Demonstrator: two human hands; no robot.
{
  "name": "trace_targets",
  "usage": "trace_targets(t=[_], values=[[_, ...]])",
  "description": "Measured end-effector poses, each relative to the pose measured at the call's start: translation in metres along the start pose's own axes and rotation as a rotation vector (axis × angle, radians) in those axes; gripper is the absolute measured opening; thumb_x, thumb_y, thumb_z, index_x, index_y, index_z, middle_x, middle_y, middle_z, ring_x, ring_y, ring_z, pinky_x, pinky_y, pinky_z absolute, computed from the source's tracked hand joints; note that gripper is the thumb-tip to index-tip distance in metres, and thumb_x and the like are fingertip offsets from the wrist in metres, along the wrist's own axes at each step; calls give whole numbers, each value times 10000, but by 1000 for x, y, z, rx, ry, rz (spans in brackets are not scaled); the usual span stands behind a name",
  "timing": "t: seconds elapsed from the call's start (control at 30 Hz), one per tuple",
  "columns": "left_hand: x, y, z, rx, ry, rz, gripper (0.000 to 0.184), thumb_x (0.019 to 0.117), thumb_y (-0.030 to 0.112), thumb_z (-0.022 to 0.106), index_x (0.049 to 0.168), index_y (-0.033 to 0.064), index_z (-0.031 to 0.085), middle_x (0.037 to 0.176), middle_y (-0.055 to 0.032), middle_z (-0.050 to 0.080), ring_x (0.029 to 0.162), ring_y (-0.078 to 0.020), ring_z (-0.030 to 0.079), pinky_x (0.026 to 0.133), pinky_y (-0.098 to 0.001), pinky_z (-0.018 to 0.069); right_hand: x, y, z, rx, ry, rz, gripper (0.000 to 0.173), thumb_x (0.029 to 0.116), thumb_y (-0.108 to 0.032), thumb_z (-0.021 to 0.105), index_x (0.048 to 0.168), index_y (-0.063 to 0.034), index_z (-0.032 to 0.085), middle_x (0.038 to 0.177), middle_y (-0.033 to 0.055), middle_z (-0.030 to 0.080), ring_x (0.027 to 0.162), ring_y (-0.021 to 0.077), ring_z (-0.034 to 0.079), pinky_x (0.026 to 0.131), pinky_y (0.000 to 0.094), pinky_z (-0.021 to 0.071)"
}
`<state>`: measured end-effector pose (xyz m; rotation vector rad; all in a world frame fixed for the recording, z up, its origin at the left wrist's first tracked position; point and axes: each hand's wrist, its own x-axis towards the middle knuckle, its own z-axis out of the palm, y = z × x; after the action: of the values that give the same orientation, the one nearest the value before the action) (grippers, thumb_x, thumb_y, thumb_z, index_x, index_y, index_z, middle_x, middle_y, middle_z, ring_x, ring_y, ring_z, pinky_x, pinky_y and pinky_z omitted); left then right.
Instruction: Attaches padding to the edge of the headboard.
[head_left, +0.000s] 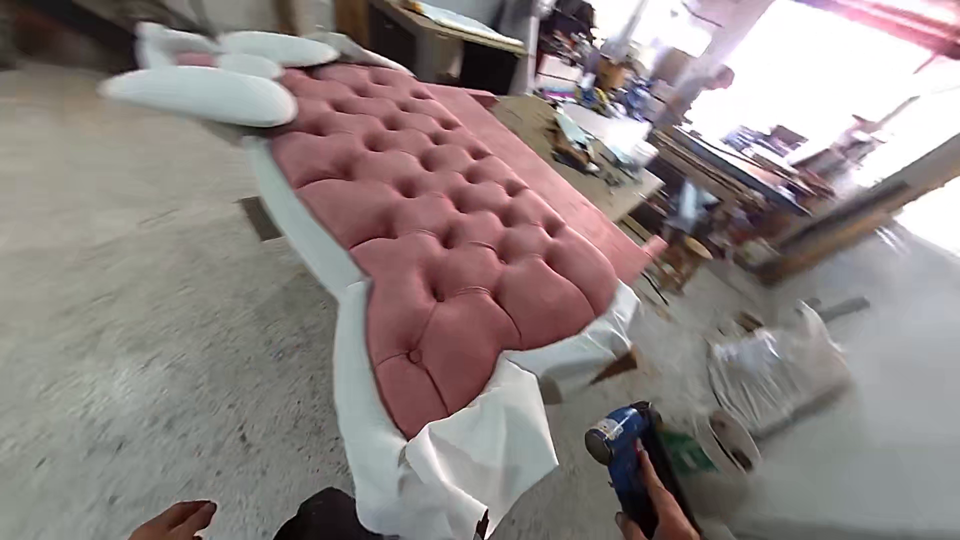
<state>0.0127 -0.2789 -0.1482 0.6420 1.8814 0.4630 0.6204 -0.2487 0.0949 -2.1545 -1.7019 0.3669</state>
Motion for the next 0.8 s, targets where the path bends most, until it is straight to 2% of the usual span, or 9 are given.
trace_targets(t=[0.1, 0.23, 0.37, 0.47, 0.57, 0.6, 0.67, 0.73, 0.8], values=[[-65, -38, 27, -134, 20, -39, 474, 1057, 319, 543, 1369, -37, 566, 1315, -263, 633, 1165, -396, 654, 998, -576, 513, 80, -25, -14, -111, -76, -202, 834, 814, -49, 762, 1562, -13, 394, 1341, 313, 592, 1199, 484, 604, 1012, 649, 476], [-111, -59, 84, -274, 71, 81, 476, 1033, 347, 588, 1337, -18, 601, 1270, -255, 655, 1122, -389, 671, 973, -586, 525, 183, -85, -8, -173, -110, -511, 835, 810, -18, 731, 1573, -54, 395, 1418, 277, 568, 1259, 476, 583, 1027, 688, 448], [-150, -11, 135, -517, 145, 242, 459, 1018, 343, 597, 1327, 4, 615, 1239, -204, 679, 1098, -317, 689, 978, -520, 550, 273, -165, 29, -164, -110, -794, 782, 835, -11, 701, 1562, -82, 423, 1383, 284, 589, 1239, 483, 591, 1022, 698, 450], [-170, 49, 178, -964, 10, 187, 427, 1082, 336, 455, 1367, 37, 567, 1220, -125, 696, 1046, -236, 703, 900, -430, 579, 309, -220, 65, -203, -121, -900, 704, 872, -81, 712, 1535, -106, 476, 1359, 271, 609, 1240, 477, 589, 1035, 689, 442], [-168, 109, 210, -1306, -93, 3, 610, 1097, 518, 290, 1409, 52, 529, 1285, -152, 668, 1156, -315, 660, 951, -548, 532, 292, -257, 87, -239, -151, -1037, 536, 932, -224, 683, 1434, -64, 584, 1387, 275, 574, 1303, 473, 528, 1075, 663, 412], [-164, 124, 217, -1398, -72, -23, 653, 1084, 560, 281, 1382, 41, 542, 1264, -166, 672, 1151, -330, 660, 952, -565, 530, 273, -262, 91, -198, -223, -1117, 520, 929, -254, 679, 1401, -49, 606, 1393, 258, 578, 1316, 438, 532, 1088, 625, 424], [-157, 140, 230, -1556, 7, -33, 651, 1069, 575, 317, 1334, 45, 587, 1198, -154, 695, 1087, -299, 682, 929, -522, 550, 227, -251, 98, -42, -532, -1286, 530, 939, -333, 696, 1378, -48, 618, 1387, 188, 613, 1321, 317, 564, 1117, 506, 461], [-157, 146, 238, -1638, 114, -63, 542, 1077, 492, 401, 1290, 38, 606, 1155, -136, 706, 1053, -266, 690, 916, -484, 554, 186, -224, 107, 111, -851, -1441, 623, 890, -408, 742, 1401, -74, 615, 1409, 117, 623, 1339, 245, 562, 1134, 464, 464], [-164, 149, 239, -1681, 201, -113, 471, 1077, 424, 447, 1286, 29, 594, 1138, -136, 698, 1027, -260, 687, 901, -468, 558, 155, -194, 113, 131, -949, -1516, 833, 791, -540, 805, 1456, -95, 572, 1461, 101, 584, 1360, 246, 537, 1124, 477, 466]])
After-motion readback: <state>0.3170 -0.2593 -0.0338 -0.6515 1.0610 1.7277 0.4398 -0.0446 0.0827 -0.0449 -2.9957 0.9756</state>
